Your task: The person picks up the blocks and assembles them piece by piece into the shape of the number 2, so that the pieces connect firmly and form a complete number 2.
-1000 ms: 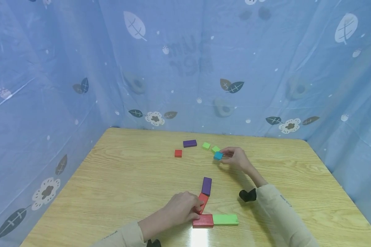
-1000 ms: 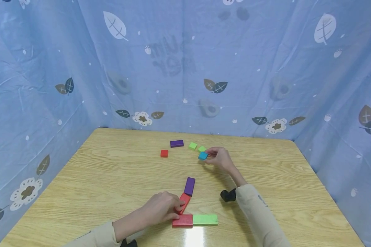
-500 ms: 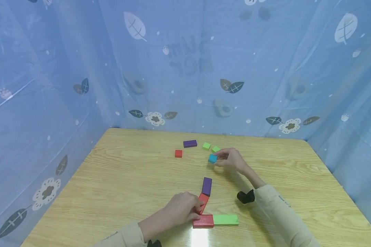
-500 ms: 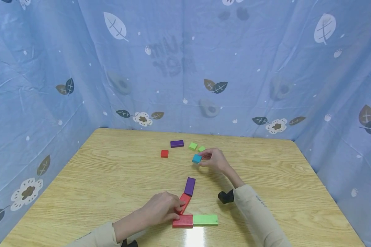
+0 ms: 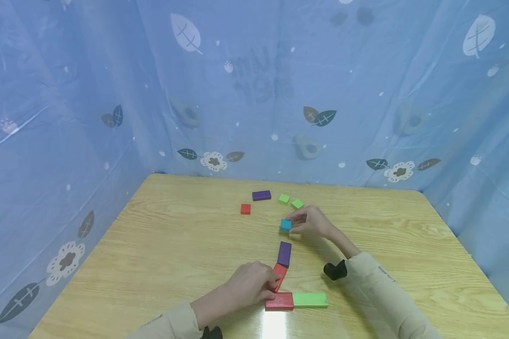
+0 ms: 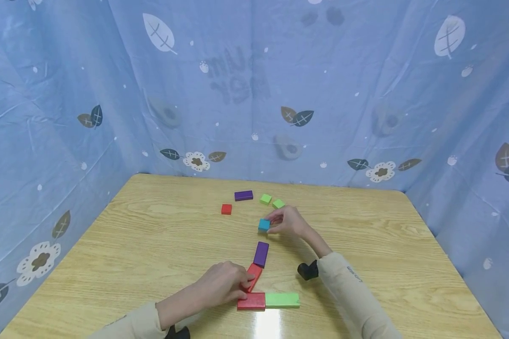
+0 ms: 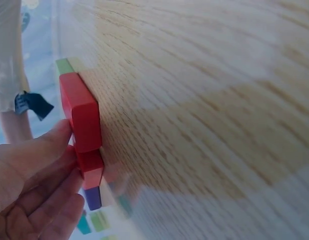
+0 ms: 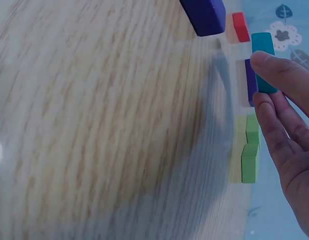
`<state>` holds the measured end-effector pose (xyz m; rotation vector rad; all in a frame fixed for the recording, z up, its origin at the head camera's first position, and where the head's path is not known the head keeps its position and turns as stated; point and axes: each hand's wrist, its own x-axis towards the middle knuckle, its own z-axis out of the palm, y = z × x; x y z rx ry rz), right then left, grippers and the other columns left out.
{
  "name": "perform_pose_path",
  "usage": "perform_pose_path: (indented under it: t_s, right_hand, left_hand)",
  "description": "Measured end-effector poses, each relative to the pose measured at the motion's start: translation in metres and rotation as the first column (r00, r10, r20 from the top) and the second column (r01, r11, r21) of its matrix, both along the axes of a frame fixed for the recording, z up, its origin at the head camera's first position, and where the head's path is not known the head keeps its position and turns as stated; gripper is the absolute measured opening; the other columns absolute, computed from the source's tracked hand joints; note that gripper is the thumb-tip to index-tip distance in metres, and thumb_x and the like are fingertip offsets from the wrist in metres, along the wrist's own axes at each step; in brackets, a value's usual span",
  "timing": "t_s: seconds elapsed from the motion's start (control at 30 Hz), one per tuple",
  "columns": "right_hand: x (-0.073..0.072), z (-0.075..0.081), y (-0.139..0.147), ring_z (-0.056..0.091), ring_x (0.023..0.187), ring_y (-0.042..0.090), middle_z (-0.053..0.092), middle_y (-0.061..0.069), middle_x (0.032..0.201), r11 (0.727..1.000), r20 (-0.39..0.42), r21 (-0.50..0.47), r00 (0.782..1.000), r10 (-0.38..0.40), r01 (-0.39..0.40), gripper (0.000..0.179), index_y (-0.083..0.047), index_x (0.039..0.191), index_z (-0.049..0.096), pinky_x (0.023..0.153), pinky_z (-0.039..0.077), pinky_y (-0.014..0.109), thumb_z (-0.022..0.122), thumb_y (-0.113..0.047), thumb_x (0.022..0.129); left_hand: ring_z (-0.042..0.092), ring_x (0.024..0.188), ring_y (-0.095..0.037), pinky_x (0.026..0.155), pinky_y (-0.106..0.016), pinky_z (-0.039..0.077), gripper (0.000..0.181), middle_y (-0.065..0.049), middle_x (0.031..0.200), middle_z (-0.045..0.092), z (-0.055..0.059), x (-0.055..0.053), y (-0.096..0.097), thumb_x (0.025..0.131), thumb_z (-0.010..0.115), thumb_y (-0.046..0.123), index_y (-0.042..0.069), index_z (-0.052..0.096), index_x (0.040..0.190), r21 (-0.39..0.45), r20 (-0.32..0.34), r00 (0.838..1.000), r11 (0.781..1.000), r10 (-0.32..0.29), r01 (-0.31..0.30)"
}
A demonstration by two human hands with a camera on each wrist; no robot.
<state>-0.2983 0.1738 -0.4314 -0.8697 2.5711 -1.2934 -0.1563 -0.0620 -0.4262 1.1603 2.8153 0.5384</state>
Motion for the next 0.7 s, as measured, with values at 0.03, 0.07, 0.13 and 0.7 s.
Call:
perform_pose_path:
  t_s: [0.03,0.07,0.13,0.7]
  right_hand:
    - [0.0,-0.001,0.0,0.068,0.092,0.029,0.07,0.018,0.102,1.0,-0.005,0.002,1.0,0.015,-0.015,0.032,0.005,0.104,0.07,0.079,0.054,0.028,0.08,-0.004,0.075]
    - [-0.001,-0.001,0.0,0.068,0.092,0.028,0.07,0.018,0.102,1.0,-0.013,0.006,1.0,0.024,-0.024,0.031,0.005,0.103,0.07,0.079,0.054,0.028,0.08,-0.004,0.075]
    - [-0.001,-0.002,0.0,0.069,0.089,0.027,0.07,0.017,0.101,0.999,-0.035,0.026,0.998,0.045,-0.044,0.03,0.004,0.103,0.071,0.077,0.055,0.029,0.08,-0.004,0.075]
    - [-0.002,-0.012,0.003,0.066,0.096,0.031,0.07,0.017,0.101,0.978,-0.034,0.029,0.978,0.205,-0.204,0.022,0.004,0.099,0.072,0.085,0.052,0.03,0.076,0.0,0.078]
  left_hand:
    - [0.06,0.076,0.003,0.061,-0.01,0.042,0.015,0.012,0.086,0.07,0.0,0.0,0.0,0.075,0.081,0.027,0.017,0.075,0.084,0.0,-0.002,1.0,1.0,0.001,-0.001]
    - [0.06,0.076,0.003,0.061,-0.01,0.042,0.015,0.012,0.086,0.07,0.0,0.0,0.0,0.075,0.081,0.027,0.017,0.075,0.084,0.0,-0.005,1.0,1.0,0.0,0.0]
    - [0.061,0.076,0.003,0.061,-0.01,0.042,0.015,0.011,0.087,0.071,0.0,-0.001,0.0,0.075,0.081,0.027,0.016,0.075,0.084,0.001,-0.013,1.0,1.0,-0.003,0.003]
    - [0.062,0.079,0.001,0.063,-0.011,0.044,0.015,0.011,0.087,0.071,0.002,0.001,-0.001,0.075,0.081,0.026,0.016,0.075,0.084,0.014,-0.033,0.999,1.0,-0.024,0.025]
